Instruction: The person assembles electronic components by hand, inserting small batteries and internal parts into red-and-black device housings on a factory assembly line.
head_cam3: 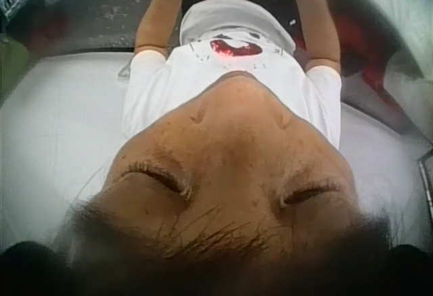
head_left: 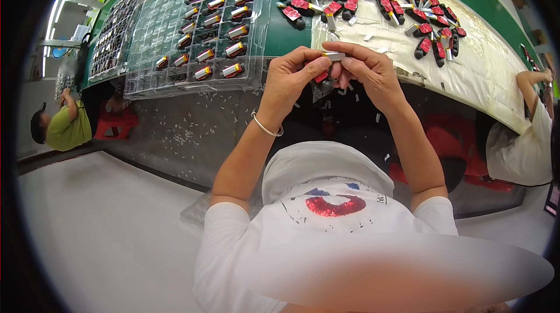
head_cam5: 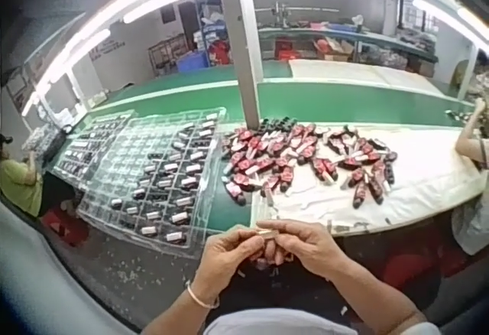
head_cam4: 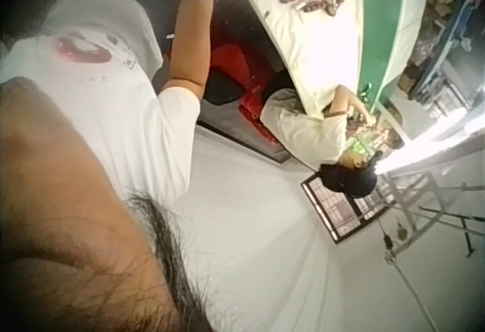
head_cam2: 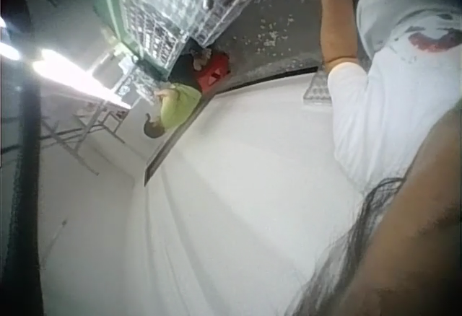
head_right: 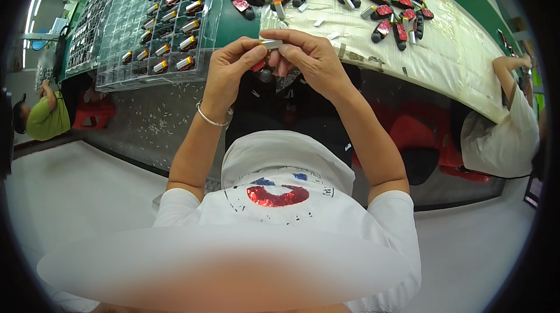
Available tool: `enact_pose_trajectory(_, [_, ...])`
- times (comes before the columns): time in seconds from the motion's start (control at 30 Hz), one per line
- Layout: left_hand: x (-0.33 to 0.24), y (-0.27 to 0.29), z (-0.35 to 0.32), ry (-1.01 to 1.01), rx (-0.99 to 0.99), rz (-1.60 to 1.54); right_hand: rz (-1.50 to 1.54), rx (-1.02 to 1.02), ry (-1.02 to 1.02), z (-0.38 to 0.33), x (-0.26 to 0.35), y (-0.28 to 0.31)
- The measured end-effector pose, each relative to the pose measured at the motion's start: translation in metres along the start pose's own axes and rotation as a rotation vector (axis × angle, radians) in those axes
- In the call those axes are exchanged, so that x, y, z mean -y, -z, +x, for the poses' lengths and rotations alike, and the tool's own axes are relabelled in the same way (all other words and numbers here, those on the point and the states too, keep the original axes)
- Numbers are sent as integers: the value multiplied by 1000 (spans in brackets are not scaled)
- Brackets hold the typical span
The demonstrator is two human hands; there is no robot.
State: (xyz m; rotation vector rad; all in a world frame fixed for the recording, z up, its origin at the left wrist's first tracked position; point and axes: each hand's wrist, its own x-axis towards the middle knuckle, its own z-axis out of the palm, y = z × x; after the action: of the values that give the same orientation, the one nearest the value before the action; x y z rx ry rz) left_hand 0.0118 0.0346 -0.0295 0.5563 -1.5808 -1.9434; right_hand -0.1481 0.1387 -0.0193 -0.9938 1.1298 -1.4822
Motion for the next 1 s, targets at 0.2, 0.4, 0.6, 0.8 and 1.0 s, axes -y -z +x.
enact_pose_trajectory(0.2, [-5, -5, -4, 155, -75, -131, 31, 31, 11, -8, -3, 3])
enact_pose_trajectory(0.4, [-3, -5, -9, 55, -61, 2, 101, 18, -36, -9, -4, 1])
enact_pose_trajectory(0.6, [-17, 1, -8, 134, -12, 211, -218, 0, 167, -9, -2, 3])
enact_pose_trajectory(0.8, [-14, 2, -12, 273, 34, -10, -614, 17, 377, -14, 10, 4])
enact_pose_trajectory(1.0, [-11, -3, -12, 176, 5, 48, -246, -51, 94, -16, 4, 5])
